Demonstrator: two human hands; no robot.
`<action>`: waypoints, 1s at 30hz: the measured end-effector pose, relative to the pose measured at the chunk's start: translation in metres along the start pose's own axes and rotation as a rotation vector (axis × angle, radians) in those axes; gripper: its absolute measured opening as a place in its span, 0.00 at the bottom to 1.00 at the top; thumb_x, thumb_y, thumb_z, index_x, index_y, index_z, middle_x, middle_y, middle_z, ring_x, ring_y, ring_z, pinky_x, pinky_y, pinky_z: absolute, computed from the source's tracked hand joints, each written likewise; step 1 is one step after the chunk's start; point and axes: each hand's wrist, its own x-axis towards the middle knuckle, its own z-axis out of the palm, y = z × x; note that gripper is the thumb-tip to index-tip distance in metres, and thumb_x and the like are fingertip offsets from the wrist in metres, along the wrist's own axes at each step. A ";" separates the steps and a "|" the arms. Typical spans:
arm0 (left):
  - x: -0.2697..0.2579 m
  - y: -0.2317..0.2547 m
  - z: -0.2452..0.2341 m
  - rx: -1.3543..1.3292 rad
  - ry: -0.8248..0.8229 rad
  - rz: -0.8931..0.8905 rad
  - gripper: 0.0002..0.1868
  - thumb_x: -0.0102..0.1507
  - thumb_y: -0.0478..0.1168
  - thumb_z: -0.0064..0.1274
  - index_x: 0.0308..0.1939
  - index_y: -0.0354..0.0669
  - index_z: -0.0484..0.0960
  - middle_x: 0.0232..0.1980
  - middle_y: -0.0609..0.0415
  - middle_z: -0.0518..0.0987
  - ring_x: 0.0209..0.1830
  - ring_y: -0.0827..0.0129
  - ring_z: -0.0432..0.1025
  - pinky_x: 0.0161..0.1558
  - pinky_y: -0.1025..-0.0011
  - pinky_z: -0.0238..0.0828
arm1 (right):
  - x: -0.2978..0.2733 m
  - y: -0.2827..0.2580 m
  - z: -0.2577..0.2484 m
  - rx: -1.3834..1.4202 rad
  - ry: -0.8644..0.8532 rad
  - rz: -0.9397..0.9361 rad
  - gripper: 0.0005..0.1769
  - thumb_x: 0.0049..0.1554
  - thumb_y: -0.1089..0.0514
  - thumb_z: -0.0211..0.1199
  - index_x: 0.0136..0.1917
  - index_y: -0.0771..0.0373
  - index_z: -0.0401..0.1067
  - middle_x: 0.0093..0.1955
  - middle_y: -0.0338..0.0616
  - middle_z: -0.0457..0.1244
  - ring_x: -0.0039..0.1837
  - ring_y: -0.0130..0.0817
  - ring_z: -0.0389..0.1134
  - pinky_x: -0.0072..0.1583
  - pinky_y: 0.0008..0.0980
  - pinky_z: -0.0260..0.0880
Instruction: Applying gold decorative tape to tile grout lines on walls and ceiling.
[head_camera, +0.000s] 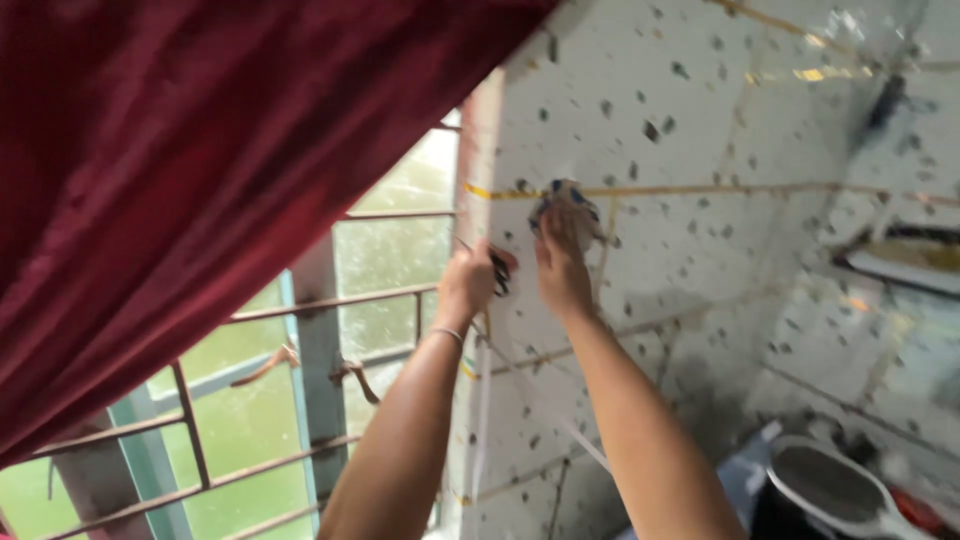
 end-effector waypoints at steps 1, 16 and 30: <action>-0.001 -0.018 0.008 -0.004 -0.023 -0.007 0.23 0.66 0.45 0.31 0.37 0.50 0.86 0.37 0.45 0.86 0.37 0.51 0.80 0.44 0.57 0.76 | -0.005 -0.006 -0.013 -0.010 -0.004 0.022 0.28 0.68 0.58 0.50 0.79 0.65 0.57 0.83 0.58 0.47 0.84 0.55 0.43 0.79 0.46 0.48; -0.239 0.051 -0.080 -0.659 -0.254 -0.701 0.30 0.74 0.54 0.23 0.43 0.40 0.80 0.33 0.50 0.86 0.17 0.73 0.56 0.19 0.73 0.51 | -0.163 -0.196 -0.185 0.627 -0.589 0.719 0.18 0.67 0.54 0.50 0.59 0.67 0.75 0.54 0.43 0.70 0.56 0.28 0.68 0.59 0.29 0.68; -0.406 0.169 -0.103 -1.054 -0.343 -1.022 0.29 0.74 0.60 0.25 0.43 0.44 0.75 0.34 0.48 0.83 0.13 0.77 0.56 0.13 0.79 0.47 | -0.303 -0.375 -0.358 0.922 -0.232 1.206 0.10 0.63 0.56 0.58 0.45 0.66 0.67 0.34 0.45 0.60 0.33 0.27 0.63 0.40 0.29 0.68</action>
